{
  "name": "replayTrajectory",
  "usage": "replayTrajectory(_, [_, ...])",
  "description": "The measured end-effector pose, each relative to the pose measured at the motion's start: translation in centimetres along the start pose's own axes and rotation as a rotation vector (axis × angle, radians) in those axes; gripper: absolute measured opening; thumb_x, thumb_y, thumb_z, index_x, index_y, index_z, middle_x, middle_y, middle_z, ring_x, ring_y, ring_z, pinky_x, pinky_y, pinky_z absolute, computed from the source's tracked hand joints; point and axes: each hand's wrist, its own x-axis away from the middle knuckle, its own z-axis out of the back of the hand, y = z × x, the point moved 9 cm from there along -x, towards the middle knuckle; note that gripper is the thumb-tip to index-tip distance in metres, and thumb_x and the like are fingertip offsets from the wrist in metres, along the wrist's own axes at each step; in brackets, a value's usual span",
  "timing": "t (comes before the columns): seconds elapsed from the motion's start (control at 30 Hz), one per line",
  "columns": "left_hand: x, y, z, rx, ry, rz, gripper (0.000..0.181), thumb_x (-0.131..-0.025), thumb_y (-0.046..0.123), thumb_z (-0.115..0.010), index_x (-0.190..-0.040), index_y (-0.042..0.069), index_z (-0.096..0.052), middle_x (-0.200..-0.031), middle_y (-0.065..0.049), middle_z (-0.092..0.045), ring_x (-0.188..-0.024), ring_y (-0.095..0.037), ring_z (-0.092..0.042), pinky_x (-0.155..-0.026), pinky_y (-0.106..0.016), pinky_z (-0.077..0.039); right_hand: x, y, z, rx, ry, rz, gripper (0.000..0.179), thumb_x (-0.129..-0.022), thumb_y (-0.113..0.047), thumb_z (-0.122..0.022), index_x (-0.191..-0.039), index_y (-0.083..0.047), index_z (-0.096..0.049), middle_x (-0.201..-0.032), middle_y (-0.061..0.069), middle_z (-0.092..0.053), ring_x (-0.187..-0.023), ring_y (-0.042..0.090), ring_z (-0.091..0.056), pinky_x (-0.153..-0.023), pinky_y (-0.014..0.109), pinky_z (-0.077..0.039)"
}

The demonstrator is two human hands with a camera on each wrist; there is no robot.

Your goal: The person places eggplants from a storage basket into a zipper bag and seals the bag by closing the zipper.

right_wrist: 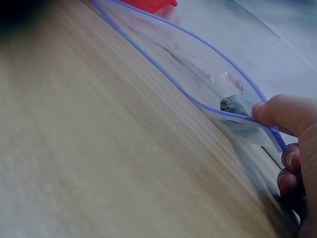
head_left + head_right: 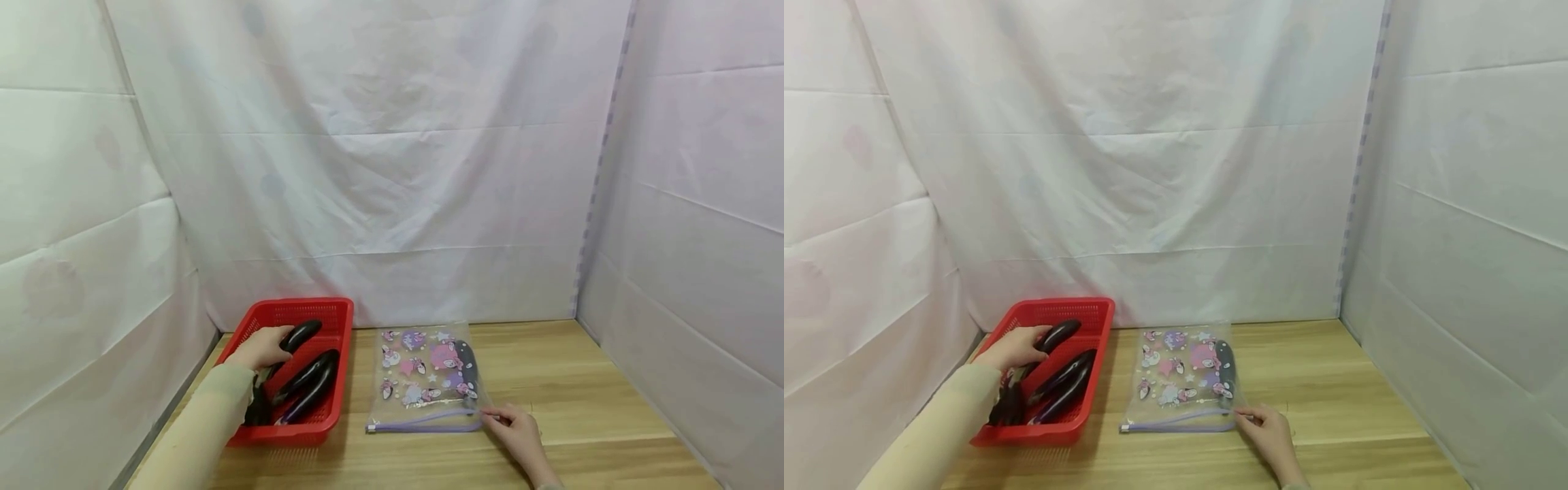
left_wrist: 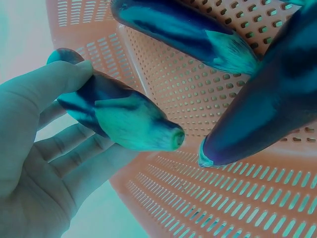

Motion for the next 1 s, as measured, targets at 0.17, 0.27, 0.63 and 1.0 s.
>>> replayTrajectory(0.17, [-0.1, 0.1, 0.4, -0.018, 0.003, -0.004, 0.065, -0.082, 0.010, -0.073, -0.139, -0.006, -0.046, -0.130, -0.024, -0.055, -0.116, -0.039, -0.054, -0.091, -0.054, -0.045, -0.2, 0.1, -0.1, -0.006, -0.012, -0.017, 0.012, -0.072, -0.008, -0.083, -0.080, -0.016, -0.078, -0.061, -0.010, -0.045, -0.055, 0.005, -0.041, -0.049, 0.023, -0.036])
replayTrajectory(0.27, [-0.2, 0.4, 0.8, -0.036, 0.010, -0.024, 0.065, -0.082, 0.011, -0.073, -0.139, -0.007, -0.045, -0.131, -0.025, -0.054, -0.118, -0.041, -0.052, -0.093, -0.055, -0.044, -0.3, 0.0, -0.1, -0.009, -0.012, -0.017, 0.011, -0.073, -0.009, -0.082, -0.080, -0.016, -0.078, -0.061, -0.009, -0.046, -0.055, 0.004, -0.041, -0.049, 0.023, -0.036])
replayTrajectory(0.63, [0.7, 2.0, 1.7, -0.053, 0.004, -0.038, 0.064, -0.081, 0.012, -0.075, -0.137, -0.004, -0.049, -0.120, -0.019, -0.062, -0.103, -0.031, -0.059, -0.088, -0.053, -0.047, 0.3, 0.1, 0.0, -0.006, -0.005, 0.003, 0.013, -0.071, -0.009, -0.083, -0.080, -0.017, -0.078, -0.060, -0.012, -0.045, -0.055, 0.003, -0.041, -0.051, 0.023, -0.036])
replayTrajectory(1.0, [1.0, 3.5, 2.4, -0.095, 0.007, -0.092, 0.065, -0.081, 0.013, -0.076, -0.138, -0.002, -0.049, -0.113, -0.012, -0.064, -0.094, -0.023, -0.059, -0.085, -0.049, -0.050, 0.1, -0.1, -0.1, -0.009, -0.003, 0.003, 0.012, -0.072, -0.009, -0.083, -0.080, -0.016, -0.078, -0.059, -0.011, -0.044, -0.054, 0.004, -0.041, -0.050, 0.023, -0.035])
